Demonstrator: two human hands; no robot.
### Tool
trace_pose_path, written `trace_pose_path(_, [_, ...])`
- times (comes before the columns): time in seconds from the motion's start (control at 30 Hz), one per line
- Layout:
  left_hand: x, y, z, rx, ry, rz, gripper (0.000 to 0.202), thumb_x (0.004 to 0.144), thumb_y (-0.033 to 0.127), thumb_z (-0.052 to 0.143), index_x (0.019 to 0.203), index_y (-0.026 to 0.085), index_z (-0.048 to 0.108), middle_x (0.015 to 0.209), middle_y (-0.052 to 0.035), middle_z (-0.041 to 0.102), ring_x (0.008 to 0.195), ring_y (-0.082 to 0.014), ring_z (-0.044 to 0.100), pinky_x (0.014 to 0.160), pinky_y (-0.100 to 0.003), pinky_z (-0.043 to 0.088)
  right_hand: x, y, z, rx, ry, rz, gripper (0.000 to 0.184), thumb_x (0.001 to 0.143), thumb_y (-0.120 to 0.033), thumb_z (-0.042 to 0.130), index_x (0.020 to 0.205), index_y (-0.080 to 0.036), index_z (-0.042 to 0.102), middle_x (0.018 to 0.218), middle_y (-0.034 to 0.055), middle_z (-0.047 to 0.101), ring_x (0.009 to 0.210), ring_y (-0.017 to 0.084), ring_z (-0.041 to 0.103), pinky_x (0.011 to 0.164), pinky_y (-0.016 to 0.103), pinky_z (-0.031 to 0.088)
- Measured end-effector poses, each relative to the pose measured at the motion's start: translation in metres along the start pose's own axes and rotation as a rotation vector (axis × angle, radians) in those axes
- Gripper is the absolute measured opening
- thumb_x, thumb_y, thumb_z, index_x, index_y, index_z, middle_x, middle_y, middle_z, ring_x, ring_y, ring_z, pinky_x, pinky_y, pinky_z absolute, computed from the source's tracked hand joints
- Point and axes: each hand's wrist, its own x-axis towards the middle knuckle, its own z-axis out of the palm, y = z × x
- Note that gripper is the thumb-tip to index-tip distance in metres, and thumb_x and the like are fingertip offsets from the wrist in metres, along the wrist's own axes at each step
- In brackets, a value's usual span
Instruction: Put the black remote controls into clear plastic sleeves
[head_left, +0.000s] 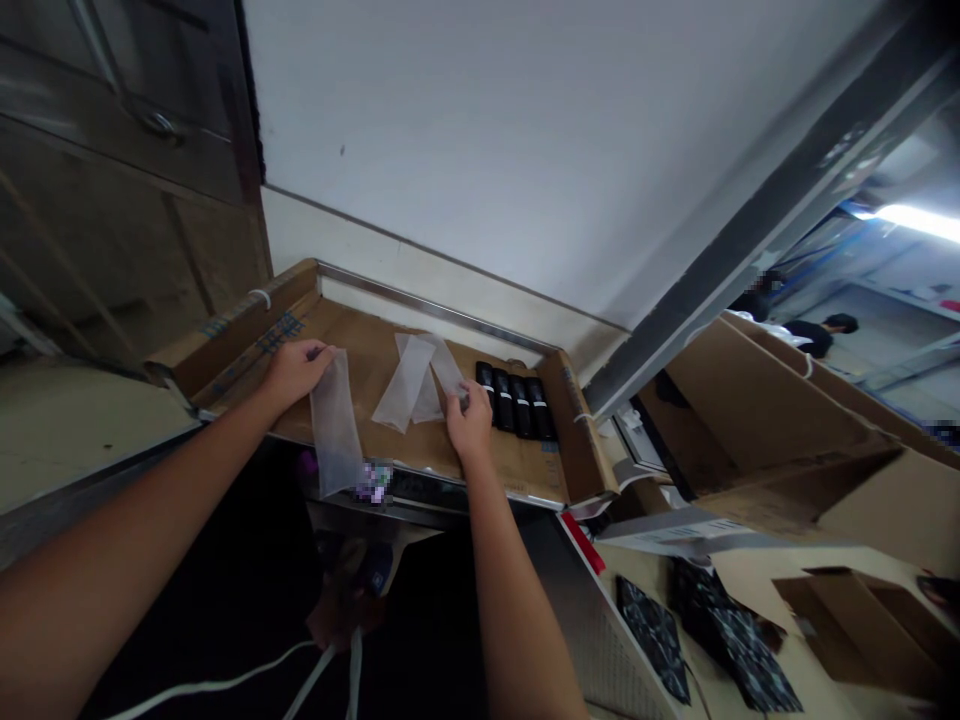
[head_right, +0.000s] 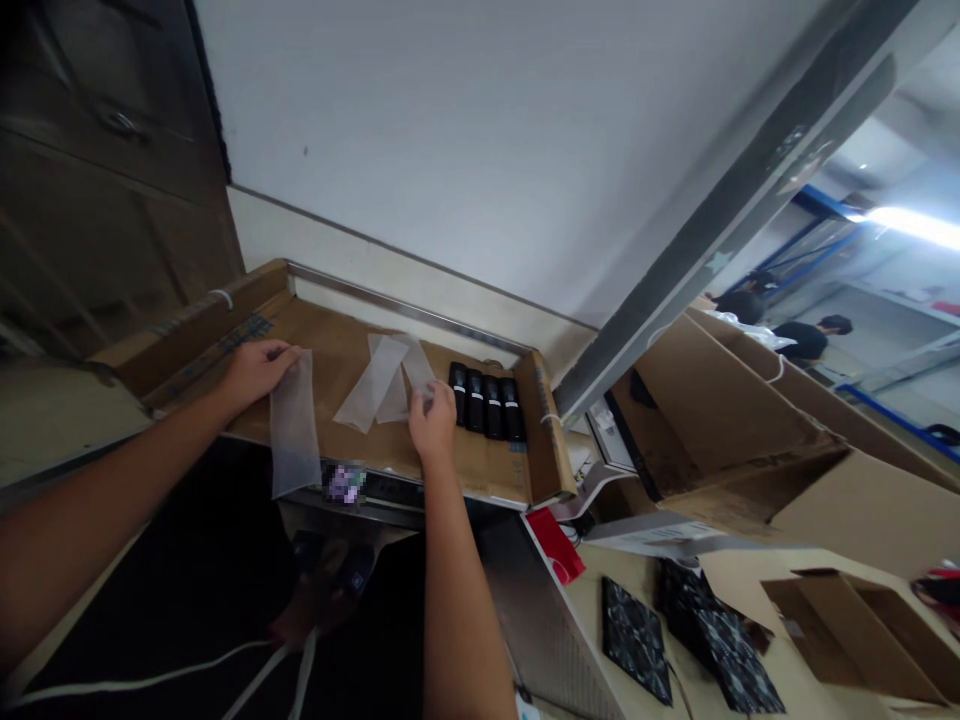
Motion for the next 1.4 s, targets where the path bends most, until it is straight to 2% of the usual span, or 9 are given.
trace_pose_path(0.2, [-0.002,0.004,-0.001,-0.016,0.004,0.011,0.037,0.081,0.051,0.05,0.077,0.019,0.07,0.073,-0.0041,0.068,0.07,-0.0202,0.06,0.065,-0.03,0.041,-0.005,-0.009,0.004,-0.049,-0.026,-0.097,0.029,0.093,-0.029,0.052,0.115,-0.013,0.062,0.118,0.0165,0.064,0.115,0.025,0.058,0.101,0.037,0.045])
trace_pose_path(0.33, [-0.001,0.003,0.0,-0.001,0.007,0.0,0.037,0.082,0.051,0.051,0.077,0.019,0.069,0.074,-0.0043,0.068,0.069,-0.0193,0.058,0.065,-0.029,0.041,-0.005,-0.006,-0.002,0.12,-0.038,-0.045,0.03,0.097,-0.033,0.044,0.112,-0.015,0.063,0.109,0.0126,0.067,0.098,0.02,0.063,0.082,0.03,0.051])
trace_pose_path(0.4, [-0.001,0.002,0.0,-0.012,0.0,0.006,0.038,0.082,0.051,0.05,0.076,0.019,0.069,0.074,-0.0043,0.068,0.068,-0.0187,0.058,0.065,-0.029,0.041,-0.004,-0.002,-0.004,0.136,0.026,0.022,0.033,0.099,-0.034,0.039,0.111,-0.015,0.062,0.108,0.0122,0.067,0.099,0.02,0.063,0.085,0.031,0.051])
trace_pose_path(0.57, [0.0,0.001,0.0,-0.002,0.009,0.015,0.038,0.082,0.051,0.05,0.078,0.019,0.07,0.074,-0.0043,0.068,0.071,-0.0203,0.059,0.064,-0.03,0.041,-0.001,0.002,0.01,-0.129,0.018,-0.019,0.041,0.097,-0.031,0.043,0.128,-0.007,0.056,0.129,0.0226,0.059,0.125,0.029,0.051,0.109,0.046,0.04])
trace_pose_path(0.67, [0.0,0.001,0.0,-0.002,0.017,0.011,0.037,0.081,0.05,0.051,0.079,0.019,0.071,0.076,-0.0047,0.069,0.072,-0.0209,0.06,0.065,-0.03,0.042,-0.002,-0.002,0.02,-0.293,-0.019,-0.059,0.05,0.098,-0.034,0.044,0.136,-0.003,0.05,0.139,0.0289,0.05,0.136,0.036,0.04,0.112,0.055,0.034])
trace_pose_path(0.83, [-0.001,0.001,0.002,-0.037,0.032,0.01,0.035,0.081,0.049,0.053,0.078,0.019,0.071,0.075,-0.005,0.069,0.071,-0.0213,0.061,0.066,-0.03,0.043,0.0,-0.008,0.022,-0.361,-0.099,-0.064,0.054,0.098,-0.042,0.046,0.136,-0.004,0.05,0.129,0.0267,0.056,0.122,0.035,0.052,0.104,0.049,0.042])
trace_pose_path(1.0, [-0.001,0.002,0.002,-0.028,0.027,0.007,0.034,0.082,0.048,0.053,0.075,0.019,0.07,0.073,-0.0045,0.069,0.07,-0.0208,0.061,0.065,-0.03,0.043,0.013,-0.016,0.026,-0.422,-0.034,0.063,0.052,0.096,-0.046,0.05,0.127,-0.005,0.056,0.113,0.0248,0.063,0.109,0.035,0.059,0.097,0.049,0.044])
trace_pose_path(1.23, [0.001,0.0,0.003,-0.023,0.035,0.013,0.034,0.082,0.047,0.053,0.076,0.019,0.071,0.072,-0.0044,0.068,0.067,-0.0204,0.059,0.063,-0.03,0.041,0.012,-0.019,0.021,-0.111,0.11,0.141,0.046,0.098,-0.049,0.044,0.121,-0.012,0.059,0.119,0.0194,0.064,0.109,0.029,0.061,0.094,0.04,0.046])
trace_pose_path(1.4, [0.002,-0.002,0.005,-0.039,0.058,0.005,0.031,0.08,0.046,0.055,0.075,0.02,0.071,0.072,-0.0037,0.069,0.069,-0.0205,0.06,0.062,-0.03,0.042,0.007,-0.013,0.012,0.22,0.189,0.271,0.042,0.095,-0.053,0.043,0.102,-0.017,0.063,0.103,0.0114,0.069,0.094,0.022,0.064,0.085,0.035,0.051])
